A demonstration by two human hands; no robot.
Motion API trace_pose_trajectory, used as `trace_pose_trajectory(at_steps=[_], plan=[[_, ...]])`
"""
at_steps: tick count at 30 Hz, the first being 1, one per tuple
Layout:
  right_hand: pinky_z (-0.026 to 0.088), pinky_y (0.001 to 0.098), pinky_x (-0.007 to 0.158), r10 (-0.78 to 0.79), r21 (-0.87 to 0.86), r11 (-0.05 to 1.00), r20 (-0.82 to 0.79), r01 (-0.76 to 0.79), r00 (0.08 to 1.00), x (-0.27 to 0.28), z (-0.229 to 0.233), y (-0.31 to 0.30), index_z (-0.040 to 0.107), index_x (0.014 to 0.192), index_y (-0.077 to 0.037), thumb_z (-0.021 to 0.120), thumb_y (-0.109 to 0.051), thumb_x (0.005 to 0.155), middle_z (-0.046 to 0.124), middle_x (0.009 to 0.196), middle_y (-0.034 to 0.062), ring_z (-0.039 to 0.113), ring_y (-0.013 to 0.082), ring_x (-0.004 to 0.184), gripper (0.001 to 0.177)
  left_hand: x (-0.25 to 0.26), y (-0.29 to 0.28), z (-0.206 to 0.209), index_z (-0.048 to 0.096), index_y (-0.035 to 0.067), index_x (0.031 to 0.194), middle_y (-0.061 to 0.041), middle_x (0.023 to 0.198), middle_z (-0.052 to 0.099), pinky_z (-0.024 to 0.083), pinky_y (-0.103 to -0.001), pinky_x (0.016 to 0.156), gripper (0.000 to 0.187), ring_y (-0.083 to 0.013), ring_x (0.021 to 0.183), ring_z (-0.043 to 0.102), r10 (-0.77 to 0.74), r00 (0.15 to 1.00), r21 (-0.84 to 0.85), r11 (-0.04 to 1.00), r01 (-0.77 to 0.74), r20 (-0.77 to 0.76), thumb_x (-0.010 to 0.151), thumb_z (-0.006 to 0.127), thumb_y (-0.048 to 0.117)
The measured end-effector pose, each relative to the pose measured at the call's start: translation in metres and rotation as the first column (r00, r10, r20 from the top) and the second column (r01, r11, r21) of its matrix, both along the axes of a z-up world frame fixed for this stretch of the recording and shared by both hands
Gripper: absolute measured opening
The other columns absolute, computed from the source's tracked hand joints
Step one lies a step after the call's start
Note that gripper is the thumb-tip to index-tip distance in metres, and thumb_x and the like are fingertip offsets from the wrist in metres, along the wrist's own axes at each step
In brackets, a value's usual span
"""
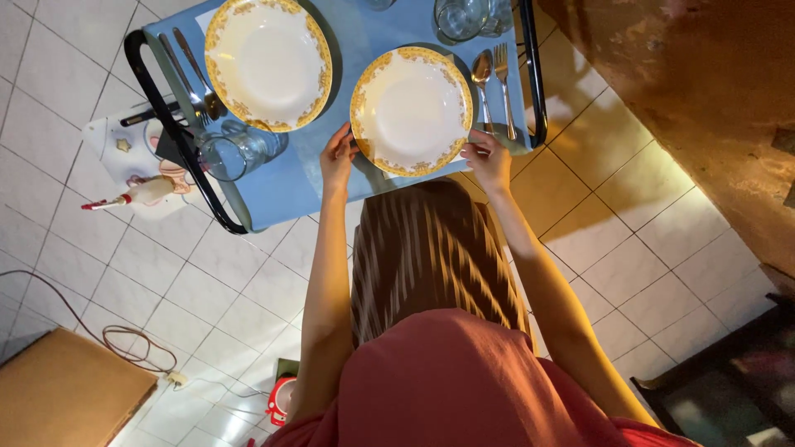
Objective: The person wipes a glass vase with a dark cloth, then arranges plates, glasses, cutlery, and a flower vase on a small table. They repeatedly smooth the tablecloth and adjust the positions of the items to finalize the table setting.
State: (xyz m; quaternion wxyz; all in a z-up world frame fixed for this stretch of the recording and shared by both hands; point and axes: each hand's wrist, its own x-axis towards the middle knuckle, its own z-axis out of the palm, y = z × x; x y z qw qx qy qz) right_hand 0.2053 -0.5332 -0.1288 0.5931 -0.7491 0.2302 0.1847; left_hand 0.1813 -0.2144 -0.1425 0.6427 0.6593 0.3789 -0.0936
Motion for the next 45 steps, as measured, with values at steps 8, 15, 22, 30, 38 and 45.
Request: trace_pose_trajectory(at_steps=[8, 15, 22, 30, 38, 45], plan=[[0.066, 0.0395, 0.073, 0.032, 0.052, 0.998, -0.036, -0.030, 0.999, 0.002, 0.000, -0.006, 0.065, 0.126, -0.004, 0.072, -0.011, 0.094, 0.073, 0.100, 0.0226, 0.077, 0.0309, 0.088, 0.034, 0.008, -0.003, 0.018, 0.073, 0.030, 0.128, -0.014, 0.123, 0.072, 0.055, -0.031, 0.089, 0.031, -0.0163, 0.092, 0.075, 0.009, 1.000, 0.013, 1.000, -0.009, -0.006, 0.106, 0.058, 0.015], [0.064, 0.0395, 0.072, 0.024, 0.102, 0.995, -0.049, -0.019, 0.999, 0.004, -0.016, -0.009, 0.062, 0.124, -0.001, 0.076, -0.014, 0.093, 0.073, 0.096, 0.0219, 0.077, 0.0292, 0.085, 0.037, 0.014, -0.005, 0.020, 0.074, 0.027, 0.129, -0.017, 0.123, 0.071, 0.056, -0.032, 0.088, 0.028, -0.0182, 0.093, 0.075, -0.006, 1.000, 0.046, 0.999, 0.006, 0.013, 0.107, 0.060, 0.015], [0.065, 0.0391, 0.072, 0.066, 0.052, 0.997, -0.023, -0.064, 0.998, 0.006, 0.004, -0.016, 0.067, 0.120, -0.003, 0.076, -0.012, 0.090, 0.074, 0.094, 0.0210, 0.077, 0.0300, 0.085, 0.032, 0.008, 0.001, -0.006, 0.074, 0.027, 0.127, -0.012, 0.120, 0.072, 0.057, -0.033, 0.087, 0.027, -0.0162, 0.091, 0.074, -0.034, 0.999, 0.077, 0.997, 0.033, 0.022, 0.106, 0.060, 0.018], [0.062, 0.0511, 0.070, 0.302, -0.560, 0.825, 0.327, -0.074, 0.895, 0.000, 0.055, -0.050, 0.075, 0.106, -0.007, 0.069, 0.002, 0.091, 0.070, 0.100, 0.0184, 0.072, 0.0431, 0.085, 0.018, 0.022, -0.048, 0.044, 0.063, 0.014, 0.130, -0.017, 0.122, 0.060, 0.052, -0.054, 0.095, 0.040, -0.0400, 0.105, 0.067, -0.244, 0.944, 0.584, 0.809, 0.070, 0.224, 0.092, 0.072, 0.006], [0.062, 0.0419, 0.073, 0.307, -0.550, 0.831, 0.325, -0.085, 0.894, 0.011, 0.048, -0.047, 0.076, 0.112, -0.011, 0.070, -0.003, 0.093, 0.068, 0.102, 0.0105, 0.075, 0.0336, 0.085, 0.022, 0.036, -0.056, 0.033, 0.065, 0.014, 0.125, -0.012, 0.116, 0.060, 0.051, -0.046, 0.095, 0.035, -0.0337, 0.101, 0.066, -0.274, 0.928, 0.641, 0.766, 0.052, 0.252, 0.091, 0.072, 0.006], [0.062, 0.0336, 0.069, 0.228, -0.409, 0.911, 0.411, -0.044, 0.883, 0.031, 0.039, -0.052, 0.078, 0.109, -0.010, 0.071, -0.001, 0.093, 0.071, 0.094, 0.0114, 0.074, 0.0303, 0.082, 0.020, 0.043, -0.066, 0.059, 0.062, 0.015, 0.128, -0.012, 0.119, 0.061, 0.051, -0.047, 0.089, 0.032, -0.0342, 0.103, 0.066, -0.225, 0.948, 0.566, 0.822, 0.061, 0.225, 0.097, 0.067, 0.009]])
